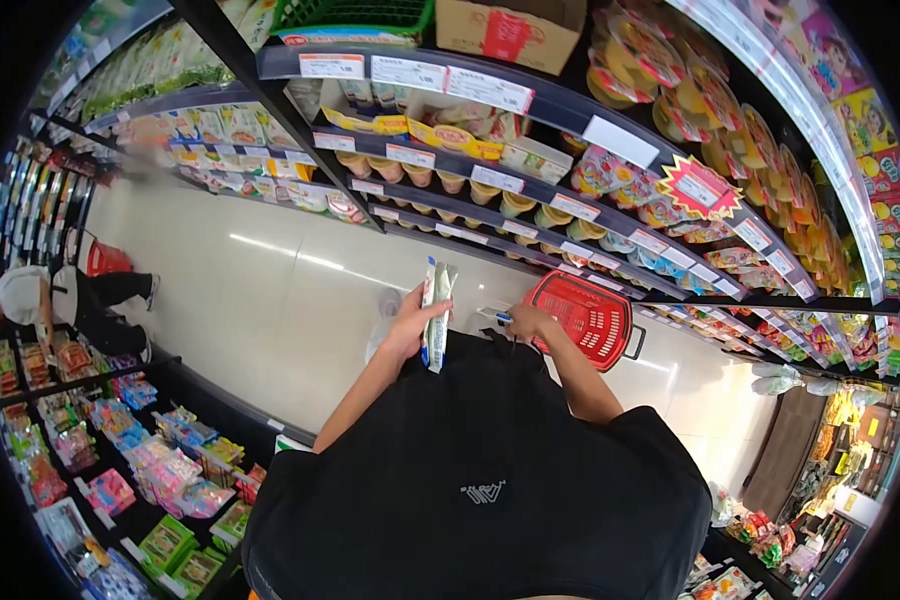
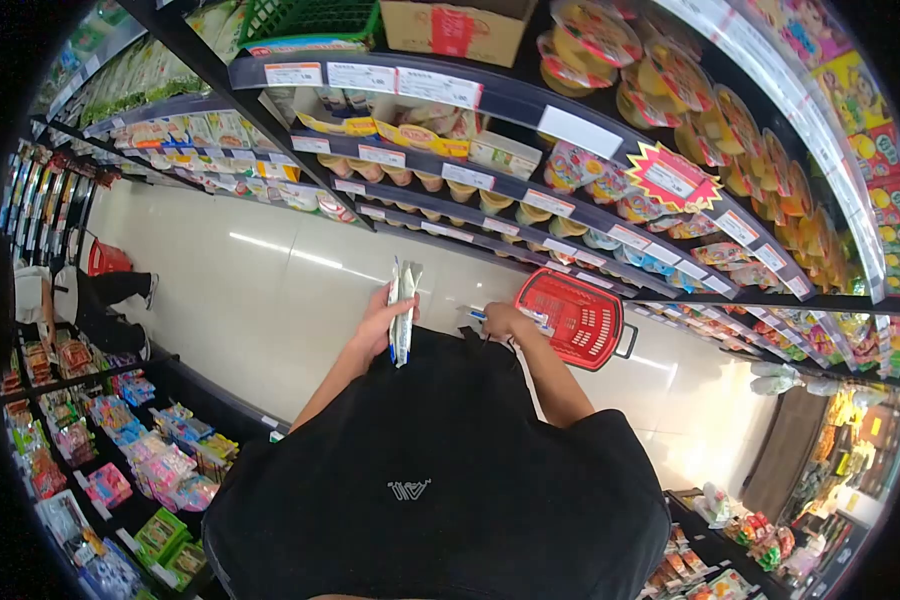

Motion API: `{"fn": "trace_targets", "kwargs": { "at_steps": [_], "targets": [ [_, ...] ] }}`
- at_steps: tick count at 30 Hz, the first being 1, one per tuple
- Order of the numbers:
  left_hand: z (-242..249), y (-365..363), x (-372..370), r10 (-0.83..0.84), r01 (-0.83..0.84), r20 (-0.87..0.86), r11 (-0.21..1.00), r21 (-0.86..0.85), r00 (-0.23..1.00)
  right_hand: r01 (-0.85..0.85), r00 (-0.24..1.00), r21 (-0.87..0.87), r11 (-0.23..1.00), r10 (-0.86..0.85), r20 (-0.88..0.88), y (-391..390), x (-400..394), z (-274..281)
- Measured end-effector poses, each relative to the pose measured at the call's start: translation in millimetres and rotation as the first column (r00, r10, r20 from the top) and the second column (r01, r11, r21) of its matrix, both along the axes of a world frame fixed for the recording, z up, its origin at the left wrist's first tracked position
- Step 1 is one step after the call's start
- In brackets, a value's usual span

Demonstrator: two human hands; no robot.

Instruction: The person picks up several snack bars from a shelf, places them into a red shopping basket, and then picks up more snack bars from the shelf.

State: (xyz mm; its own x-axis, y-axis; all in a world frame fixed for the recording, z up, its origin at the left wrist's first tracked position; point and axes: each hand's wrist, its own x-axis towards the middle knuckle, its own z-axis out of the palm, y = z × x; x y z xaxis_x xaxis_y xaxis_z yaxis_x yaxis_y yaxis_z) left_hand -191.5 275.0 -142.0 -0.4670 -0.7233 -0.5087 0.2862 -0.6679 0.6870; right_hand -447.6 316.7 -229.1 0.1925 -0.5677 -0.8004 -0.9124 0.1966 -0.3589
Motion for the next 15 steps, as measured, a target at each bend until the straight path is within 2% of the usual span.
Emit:
{"fn": "trace_targets", "kwargs": {
  "at_steps": [1, 2, 3, 5, 6, 8, 9, 10, 11, 12, 13, 15],
  "targets": [
    [3, -5, 10, -0.008, 0.008, -0.006, 1.0, -0.008, 1.0, 0.032, 0.999, -0.049, 0.998, -0.031, 0.007, -3, 7, -11],
    [9, -8, 20, -0.055, 0.054, -0.024, 0.997, -0.046, 0.998, 0.013, 0.999, -0.172, 0.985, -0.02, -0.038, -2, 12, -32],
    [15, -12, 29, -0.101, 0.098, -0.042, 0.992, -0.084, 0.994, 0.019, 0.999, -0.176, 0.984, -0.027, -0.046, -9, 23, -24],
    [18, -23, 49, -0.113, 0.11, -0.059, 0.993, -0.048, 0.992, 0.086, 0.989, -0.33, 0.94, -0.121, -0.088, -24, 46, -10],
    [12, -28, 61, -0.138, 0.136, -0.04, 0.989, -0.056, 0.99, 0.127, 0.987, -0.428, 0.895, -0.158, -0.038, -31, 53, -19],
    [3, -43, 80, -0.162, 0.16, -0.02, 0.985, -0.059, 0.987, 0.323, 0.946, -0.398, 0.858, -0.276, 0.172, -58, 70, -8],
    [1, -51, 90, -0.18, 0.178, -0.027, 0.983, -0.054, 0.983, 0.534, 0.83, -0.264, 0.803, -0.439, 0.344, -72, 83, 13],
    [0, -60, 98, -0.149, 0.147, -0.028, 0.987, -0.064, 0.988, 0.704, 0.652, -0.094, 0.704, -0.589, 0.478, -86, 99, 41],
    [-1, -69, 106, -0.121, 0.119, -0.029, 0.99, -0.071, 0.992, 0.794, 0.423, 0.045, 0.607, -0.603, 0.676, -95, 113, 60],
    [-2, -79, 113, -0.079, 0.075, -0.045, 0.994, -0.08, 0.996, 0.824, 0.265, 0.161, 0.544, -0.62, 0.739, -104, 124, 77],
    [-1, -92, 122, -0.108, 0.1, -0.086, 0.991, -0.093, 0.99, 0.843, 0.126, 0.264, 0.469, -0.648, 0.751, -113, 138, 101],
    [14, -113, 129, -0.057, 0.046, -0.083, 0.991, -0.129, 0.995, 0.863, -0.043, 0.314, 0.395, -0.563, 0.825, -129, 157, 118]
  ]
}}
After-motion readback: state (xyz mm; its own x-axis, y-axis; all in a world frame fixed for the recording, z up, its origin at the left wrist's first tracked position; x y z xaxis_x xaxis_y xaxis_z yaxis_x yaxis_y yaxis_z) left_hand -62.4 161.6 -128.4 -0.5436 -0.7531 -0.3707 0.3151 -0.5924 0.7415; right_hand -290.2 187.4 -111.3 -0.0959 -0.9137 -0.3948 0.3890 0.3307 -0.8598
